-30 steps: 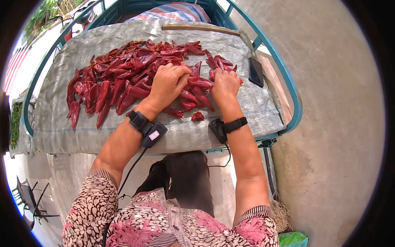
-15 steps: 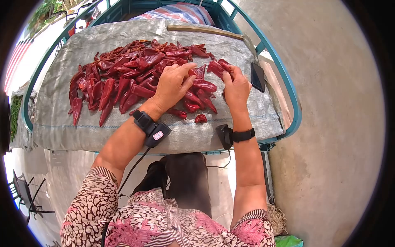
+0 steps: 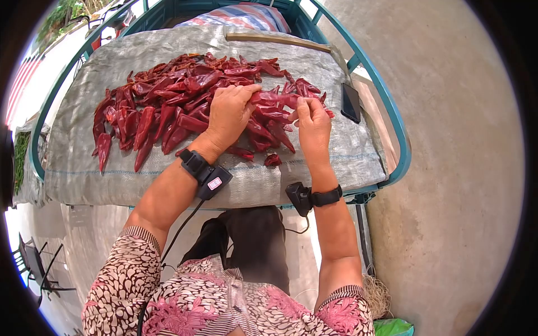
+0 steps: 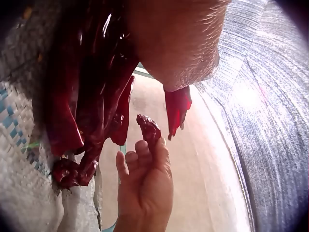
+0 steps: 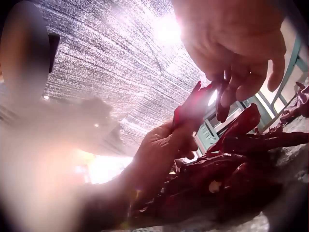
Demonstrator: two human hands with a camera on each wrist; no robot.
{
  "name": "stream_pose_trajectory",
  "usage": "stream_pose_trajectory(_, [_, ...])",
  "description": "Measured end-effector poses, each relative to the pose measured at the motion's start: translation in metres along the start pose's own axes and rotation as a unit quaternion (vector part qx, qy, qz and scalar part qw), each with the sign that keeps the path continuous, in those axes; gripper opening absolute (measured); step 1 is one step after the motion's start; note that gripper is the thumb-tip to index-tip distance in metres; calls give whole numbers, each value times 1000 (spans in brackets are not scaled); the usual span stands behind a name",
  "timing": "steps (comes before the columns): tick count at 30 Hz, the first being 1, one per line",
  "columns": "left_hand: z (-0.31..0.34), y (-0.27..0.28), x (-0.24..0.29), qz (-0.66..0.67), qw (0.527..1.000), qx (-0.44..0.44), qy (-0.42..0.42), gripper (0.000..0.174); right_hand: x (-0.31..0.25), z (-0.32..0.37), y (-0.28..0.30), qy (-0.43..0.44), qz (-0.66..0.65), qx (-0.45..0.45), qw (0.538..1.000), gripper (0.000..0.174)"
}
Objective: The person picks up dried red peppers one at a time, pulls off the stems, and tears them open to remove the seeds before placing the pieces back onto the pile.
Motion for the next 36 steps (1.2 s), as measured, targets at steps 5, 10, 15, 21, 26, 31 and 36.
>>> stream_pose_trajectory(5, [-3, 5, -5, -51, 994, 12, 93, 51, 8, -12, 8, -5, -40, 17, 999, 29])
stream_pose_trajectory(10, [-7, 11, 8, 30, 999, 15, 22, 52, -5, -12, -4, 25, -48, -39, 998, 25])
stream_pose_trajectory(15, [-2, 2, 9, 23, 999, -23, -31, 28, -11, -26, -15, 18, -22, -119, 992, 23])
stream_pose_trajectory(21, [-1, 0, 4, 11, 1000, -18, -8, 13, -5, -87, -13, 60, 232, -134, 961, 37])
stream_pose_trajectory(26, [-2, 1, 7, 15, 999, -32, -1, 10, 32, -134, -57, 134, 215, -213, 944, 33])
stream_pose_trajectory(31, [-3, 2, 7, 28, 999, -25, 5, 10, 41, -153, -95, 117, 299, -252, 913, 38])
stream_pose_trajectory(36, [-2, 3, 7, 29, 999, -13, 12, 8, 71, -177, -116, 106, 440, -251, 856, 26])
Point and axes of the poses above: each hand's wrist, its own z-axis away from the middle knuckle, its own y-axis out of the back of the hand, x = y × z, the point moved 6 cm from there along -z, towards the middle knuckle, and after that the axes turned 6 degrees about x, right-handed, at the moved point
